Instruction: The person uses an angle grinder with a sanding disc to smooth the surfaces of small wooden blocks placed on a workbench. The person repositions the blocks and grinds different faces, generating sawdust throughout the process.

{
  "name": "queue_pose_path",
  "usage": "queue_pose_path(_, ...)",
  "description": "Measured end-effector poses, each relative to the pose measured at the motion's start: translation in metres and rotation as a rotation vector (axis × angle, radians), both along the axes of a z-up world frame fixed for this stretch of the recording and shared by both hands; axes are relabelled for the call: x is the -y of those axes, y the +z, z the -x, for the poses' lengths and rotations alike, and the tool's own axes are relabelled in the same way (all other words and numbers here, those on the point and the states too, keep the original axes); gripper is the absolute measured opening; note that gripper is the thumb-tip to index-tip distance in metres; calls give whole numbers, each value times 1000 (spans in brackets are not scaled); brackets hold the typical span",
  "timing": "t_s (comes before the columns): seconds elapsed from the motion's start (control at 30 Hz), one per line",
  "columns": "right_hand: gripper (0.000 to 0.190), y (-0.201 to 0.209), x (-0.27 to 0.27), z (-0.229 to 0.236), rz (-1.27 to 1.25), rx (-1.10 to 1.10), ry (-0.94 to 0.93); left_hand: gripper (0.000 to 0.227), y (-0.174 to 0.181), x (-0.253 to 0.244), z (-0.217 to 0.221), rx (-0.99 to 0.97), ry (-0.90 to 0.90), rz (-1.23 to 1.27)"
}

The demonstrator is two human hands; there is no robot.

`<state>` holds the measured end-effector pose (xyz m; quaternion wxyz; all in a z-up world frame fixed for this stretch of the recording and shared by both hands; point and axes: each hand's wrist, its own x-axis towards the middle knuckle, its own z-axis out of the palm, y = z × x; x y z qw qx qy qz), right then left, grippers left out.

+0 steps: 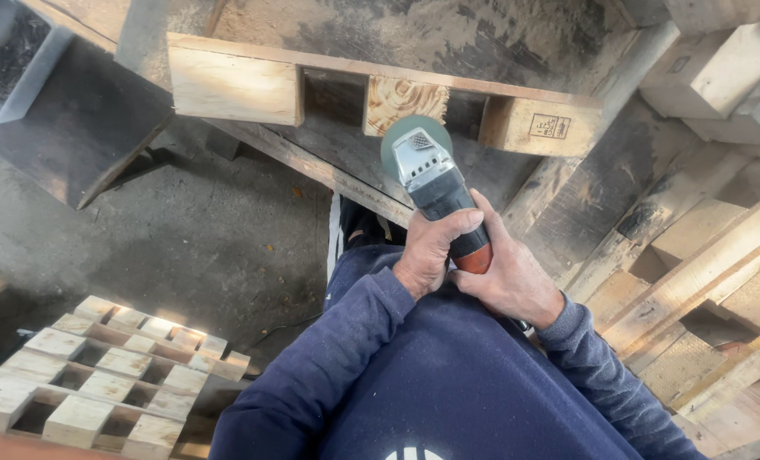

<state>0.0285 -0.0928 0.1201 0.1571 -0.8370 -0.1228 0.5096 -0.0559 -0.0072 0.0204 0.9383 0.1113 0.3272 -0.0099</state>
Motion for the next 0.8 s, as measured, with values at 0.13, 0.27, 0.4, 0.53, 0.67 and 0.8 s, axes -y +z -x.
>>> queue_pose_path(0.13,114,-3,15,-1,-46,44,-29,46,0,10,-8,19,-40,-27)
queue_pose_path(0.27,114,-7,32,-3,-45,81,-46,48,-3,18,-17,33,-112,-29)
queue_pose_path(0.4,114,-8,46,-7,-41,94,-52,48,-6,28,-24,72,-154,-46)
queue_pose_path(0.53,114,-6,47,-4,-76,119,-73,47,-7,32,-27,76,-169,-49)
queue_pose_path(0.67,113,0,29,-4,-100,136,-39,48,-4,20,-26,49,-141,-48)
queue_pose_path(0.8,114,2,1,-9,-66,86,-13,48,-3,-3,-24,40,-64,-78)
